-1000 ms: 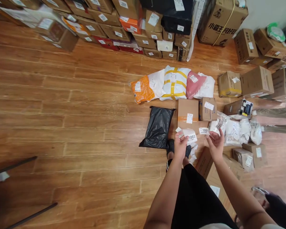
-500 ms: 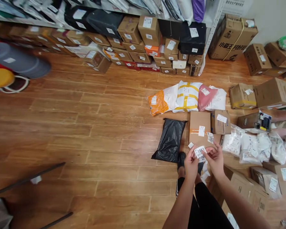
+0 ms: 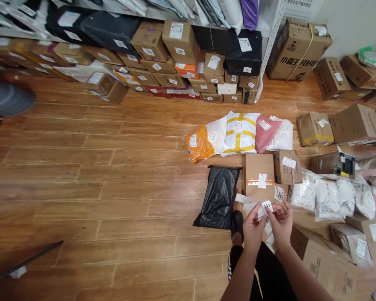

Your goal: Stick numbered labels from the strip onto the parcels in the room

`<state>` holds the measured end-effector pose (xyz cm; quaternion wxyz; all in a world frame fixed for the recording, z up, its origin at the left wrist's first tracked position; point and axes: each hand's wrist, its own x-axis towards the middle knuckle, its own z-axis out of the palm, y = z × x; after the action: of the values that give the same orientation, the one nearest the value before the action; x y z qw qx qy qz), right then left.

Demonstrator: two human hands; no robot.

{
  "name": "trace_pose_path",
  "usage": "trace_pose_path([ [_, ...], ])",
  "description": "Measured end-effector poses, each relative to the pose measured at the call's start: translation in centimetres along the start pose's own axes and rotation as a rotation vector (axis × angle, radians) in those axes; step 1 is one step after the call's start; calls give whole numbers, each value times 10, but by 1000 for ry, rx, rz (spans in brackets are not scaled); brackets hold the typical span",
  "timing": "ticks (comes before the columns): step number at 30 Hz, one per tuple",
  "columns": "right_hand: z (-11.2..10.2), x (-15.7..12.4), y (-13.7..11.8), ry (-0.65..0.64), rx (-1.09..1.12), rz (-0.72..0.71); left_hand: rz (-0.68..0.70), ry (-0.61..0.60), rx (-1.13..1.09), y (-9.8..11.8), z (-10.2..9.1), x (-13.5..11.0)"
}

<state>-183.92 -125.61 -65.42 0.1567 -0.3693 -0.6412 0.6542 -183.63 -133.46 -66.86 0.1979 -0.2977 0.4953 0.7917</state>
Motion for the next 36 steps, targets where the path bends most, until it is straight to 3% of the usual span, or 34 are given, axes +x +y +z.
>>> trace_pose_path([
  [4,-3,26,-5,23,-11,25,7,-59,4,9,27,11],
  [10,-14,64,-18,60,26,-5,78,11,154,9,69,26],
  [14,-20,80,-20,88,12,-11,73,64,205,-1,86,38],
  [19,-20,98,-13,117,-34,-63,20,65,111,-9,101,65],
  [24,-3,116,2,120,-123,-36,77,47,136,-1,103,106],
  [31,35,140,26,198,-267,-21,69,-255,419,17,85,153],
  [36,54,154,35,262,-308,-50,130,-261,442,21,80,176],
])
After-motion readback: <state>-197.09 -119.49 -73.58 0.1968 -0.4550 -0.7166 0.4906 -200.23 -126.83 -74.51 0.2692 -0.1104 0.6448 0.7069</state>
